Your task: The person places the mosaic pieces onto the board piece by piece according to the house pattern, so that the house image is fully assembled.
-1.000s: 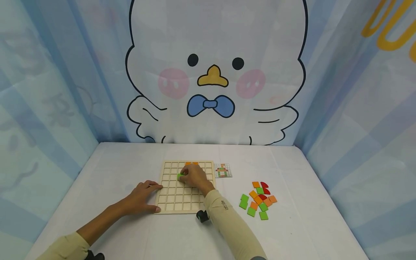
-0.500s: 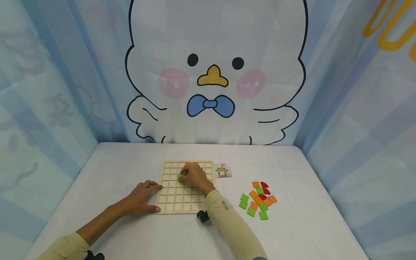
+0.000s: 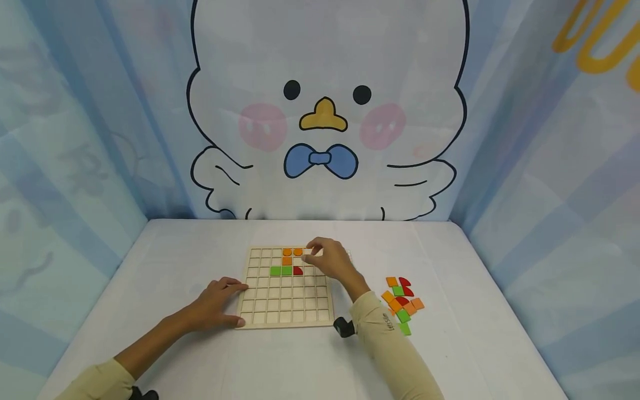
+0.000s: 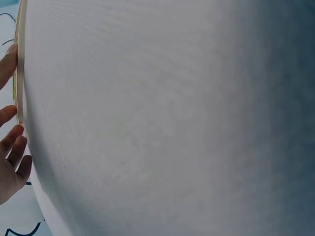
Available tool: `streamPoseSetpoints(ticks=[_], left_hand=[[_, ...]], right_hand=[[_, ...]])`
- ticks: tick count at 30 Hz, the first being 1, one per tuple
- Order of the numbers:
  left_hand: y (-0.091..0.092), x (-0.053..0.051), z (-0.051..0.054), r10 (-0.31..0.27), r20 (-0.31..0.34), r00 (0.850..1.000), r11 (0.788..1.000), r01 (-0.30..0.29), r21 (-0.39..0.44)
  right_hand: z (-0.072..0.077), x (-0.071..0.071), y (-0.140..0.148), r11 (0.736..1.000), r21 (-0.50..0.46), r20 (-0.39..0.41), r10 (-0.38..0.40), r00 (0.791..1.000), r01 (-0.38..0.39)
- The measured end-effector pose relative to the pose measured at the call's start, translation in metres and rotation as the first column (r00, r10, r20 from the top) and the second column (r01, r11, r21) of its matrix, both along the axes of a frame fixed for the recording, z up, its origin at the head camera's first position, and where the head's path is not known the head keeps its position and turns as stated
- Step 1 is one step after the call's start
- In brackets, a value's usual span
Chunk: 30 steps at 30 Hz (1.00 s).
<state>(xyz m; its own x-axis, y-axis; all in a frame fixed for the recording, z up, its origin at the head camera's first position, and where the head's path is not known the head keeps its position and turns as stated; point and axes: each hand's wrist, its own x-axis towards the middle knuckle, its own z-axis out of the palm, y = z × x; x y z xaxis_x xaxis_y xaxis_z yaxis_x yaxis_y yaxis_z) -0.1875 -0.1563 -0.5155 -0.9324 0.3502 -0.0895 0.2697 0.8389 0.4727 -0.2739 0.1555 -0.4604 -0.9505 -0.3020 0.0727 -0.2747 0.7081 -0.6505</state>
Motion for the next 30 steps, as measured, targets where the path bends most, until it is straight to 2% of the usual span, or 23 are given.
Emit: streamPoseSetpoints(ticks=[8, 17, 23, 30], left_hand=[[0.0, -0.001, -0.003, 0.004, 0.002, 1.0, 1.0, -0.004, 0.0], [-0.001, -0.001, 0.0, 0.003, -0.006, 1.0, 1.0, -0.003, -0.011], [-0.001, -0.001, 0.0, 0.001, -0.004, 1.0, 1.0, -0.001, -0.016], [-0.001, 0.0, 0.0, -0.019, -0.015, 1.0, 1.0, 0.018, -0.014]], right_hand=[[0.002, 0.016, 0.068, 0.994, 0.055, -0.007, -0.099, 0.995, 0.099], [-0.011, 0.035, 0.15, 0.968, 0.132, 0.062, -0.223, 0.973, 0.213], [-0.024, 0.045, 0.19, 0.944, 0.161, 0.132, -0.309, 0.942, 0.287], [-0.039, 0.052, 0.211, 0.908, 0.192, 0.131, -0.399, 0.907, 0.372]])
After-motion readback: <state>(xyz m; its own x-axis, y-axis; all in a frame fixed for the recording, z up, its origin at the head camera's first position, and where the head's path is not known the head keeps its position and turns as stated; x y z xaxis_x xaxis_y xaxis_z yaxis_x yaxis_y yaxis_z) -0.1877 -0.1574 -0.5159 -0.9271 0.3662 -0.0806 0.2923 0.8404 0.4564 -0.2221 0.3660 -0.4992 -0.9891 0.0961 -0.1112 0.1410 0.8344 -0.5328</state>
